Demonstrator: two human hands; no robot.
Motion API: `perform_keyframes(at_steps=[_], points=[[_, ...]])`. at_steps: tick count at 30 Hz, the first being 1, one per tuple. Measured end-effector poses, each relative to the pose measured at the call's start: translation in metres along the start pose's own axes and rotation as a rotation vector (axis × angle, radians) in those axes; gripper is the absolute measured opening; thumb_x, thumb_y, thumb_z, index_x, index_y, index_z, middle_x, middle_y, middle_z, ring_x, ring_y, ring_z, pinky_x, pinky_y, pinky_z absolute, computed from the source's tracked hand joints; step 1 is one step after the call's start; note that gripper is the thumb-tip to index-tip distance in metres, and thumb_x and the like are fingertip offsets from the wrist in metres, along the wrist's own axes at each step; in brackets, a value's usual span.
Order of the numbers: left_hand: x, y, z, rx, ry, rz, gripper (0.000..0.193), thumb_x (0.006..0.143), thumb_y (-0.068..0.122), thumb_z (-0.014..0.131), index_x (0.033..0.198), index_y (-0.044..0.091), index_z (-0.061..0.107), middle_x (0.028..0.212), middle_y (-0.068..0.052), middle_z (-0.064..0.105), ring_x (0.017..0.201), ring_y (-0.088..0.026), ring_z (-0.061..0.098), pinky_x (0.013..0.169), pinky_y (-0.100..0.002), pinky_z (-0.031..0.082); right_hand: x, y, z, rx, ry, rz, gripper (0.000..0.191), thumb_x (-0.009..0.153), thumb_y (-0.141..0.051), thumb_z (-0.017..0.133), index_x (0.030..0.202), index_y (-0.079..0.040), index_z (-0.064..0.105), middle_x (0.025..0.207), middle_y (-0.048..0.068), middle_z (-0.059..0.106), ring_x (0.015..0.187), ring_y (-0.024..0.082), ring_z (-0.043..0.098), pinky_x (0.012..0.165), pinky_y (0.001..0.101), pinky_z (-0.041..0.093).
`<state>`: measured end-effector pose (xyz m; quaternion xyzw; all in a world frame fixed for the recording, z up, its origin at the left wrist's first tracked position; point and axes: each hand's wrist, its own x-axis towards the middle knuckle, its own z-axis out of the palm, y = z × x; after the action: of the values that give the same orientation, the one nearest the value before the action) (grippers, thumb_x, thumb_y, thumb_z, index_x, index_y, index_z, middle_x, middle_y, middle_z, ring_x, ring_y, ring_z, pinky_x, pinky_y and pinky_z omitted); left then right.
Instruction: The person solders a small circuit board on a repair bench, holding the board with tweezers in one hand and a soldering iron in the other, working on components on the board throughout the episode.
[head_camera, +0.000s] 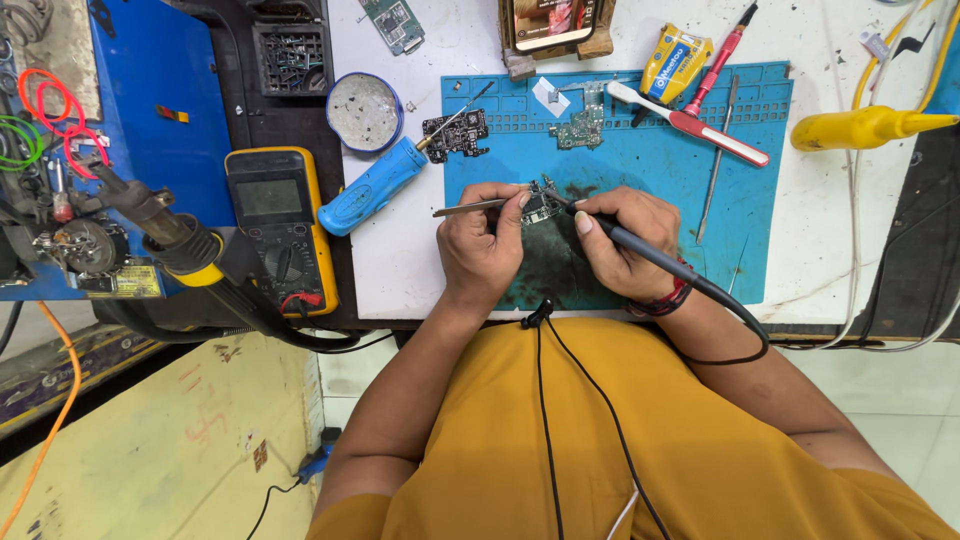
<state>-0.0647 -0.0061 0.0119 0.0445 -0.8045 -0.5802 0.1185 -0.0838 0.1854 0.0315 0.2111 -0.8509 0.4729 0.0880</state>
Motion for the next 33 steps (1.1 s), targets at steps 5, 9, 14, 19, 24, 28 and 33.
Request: perform_keyframes(at_steps=[5, 9, 14, 19, 24, 28, 33], points=[[-0.0004, -0.0004, 0.0007, -0.008, 0.004, 0.007, 0.01, 0.1, 0.009, 0.073, 0.103, 0.004, 0.065, 0.09, -0.007, 0.077, 0.073, -0.012, 0.074, 0.066, -0.025, 0.058, -0.0003, 0.0006, 0.0001, -0.002, 0.003, -0.001, 0.006, 0.094, -0.005, 0.073, 0.098, -0.002, 0.07, 0.085, 0.011, 0.07, 0.07, 0.026, 0.068, 0.064, 0.0334, 0.05], [-0.0004, -0.0001, 0.0008, -0.001, 0.003, 0.004, 0.01, 0.099, 0.008, 0.073, 0.103, 0.004, 0.065, 0.089, -0.007, 0.077, 0.072, -0.012, 0.073, 0.065, -0.025, 0.057, 0.0001, 0.0005, -0.0002, -0.002, -0.001, -0.005, 0.006, 0.094, -0.004, 0.073, 0.098, -0.002, 0.07, 0.085, 0.011, 0.07, 0.07, 0.025, 0.068, 0.064, 0.0334, 0.05], [-0.0006, 0.0008, 0.0, -0.004, 0.003, -0.001, 0.01, 0.1, 0.008, 0.073, 0.103, 0.004, 0.065, 0.088, -0.007, 0.077, 0.073, -0.012, 0.074, 0.066, -0.026, 0.057, 0.0002, -0.0003, 0.0004, -0.001, 0.006, -0.001, 0.006, 0.094, -0.004, 0.073, 0.099, -0.002, 0.07, 0.085, 0.011, 0.07, 0.07, 0.026, 0.068, 0.064, 0.0334, 0.049], [-0.0002, 0.0013, 0.0007, -0.006, 0.009, -0.001, 0.01, 0.1, 0.008, 0.073, 0.103, 0.004, 0.065, 0.089, -0.007, 0.077, 0.072, -0.012, 0.073, 0.065, -0.025, 0.057, 0.0002, -0.0001, -0.0001, -0.008, 0.006, 0.001, 0.006, 0.094, -0.004, 0.073, 0.099, -0.002, 0.07, 0.085, 0.011, 0.07, 0.07, 0.026, 0.068, 0.064, 0.0334, 0.049], [0.0002, 0.0011, 0.0004, 0.003, 0.009, 0.013, 0.01, 0.099, 0.008, 0.073, 0.103, 0.004, 0.065, 0.088, -0.007, 0.076, 0.071, -0.011, 0.072, 0.064, -0.025, 0.056, 0.0008, 0.0006, -0.0002, -0.004, 0.006, 0.01, 0.006, 0.093, -0.003, 0.073, 0.098, -0.002, 0.07, 0.084, 0.011, 0.07, 0.069, 0.025, 0.067, 0.063, 0.0334, 0.049], [0.0004, 0.001, 0.0003, -0.002, 0.008, 0.014, 0.01, 0.1, 0.008, 0.073, 0.103, 0.004, 0.064, 0.089, -0.007, 0.077, 0.073, -0.011, 0.073, 0.065, -0.025, 0.057, 0.0008, 0.0003, -0.0006, -0.002, 0.008, 0.005, 0.005, 0.093, -0.003, 0.072, 0.098, -0.002, 0.07, 0.085, 0.011, 0.07, 0.069, 0.025, 0.067, 0.063, 0.0332, 0.049], [0.0005, 0.0014, 0.0006, 0.002, 0.007, 0.013, 0.01, 0.1, 0.008, 0.073, 0.103, 0.004, 0.065, 0.088, -0.007, 0.076, 0.072, -0.012, 0.073, 0.065, -0.025, 0.057, 0.0007, 0.0, -0.0007, -0.002, 0.017, 0.011, 0.005, 0.094, -0.003, 0.072, 0.098, -0.001, 0.07, 0.086, 0.011, 0.07, 0.071, 0.025, 0.068, 0.064, 0.0328, 0.05]])
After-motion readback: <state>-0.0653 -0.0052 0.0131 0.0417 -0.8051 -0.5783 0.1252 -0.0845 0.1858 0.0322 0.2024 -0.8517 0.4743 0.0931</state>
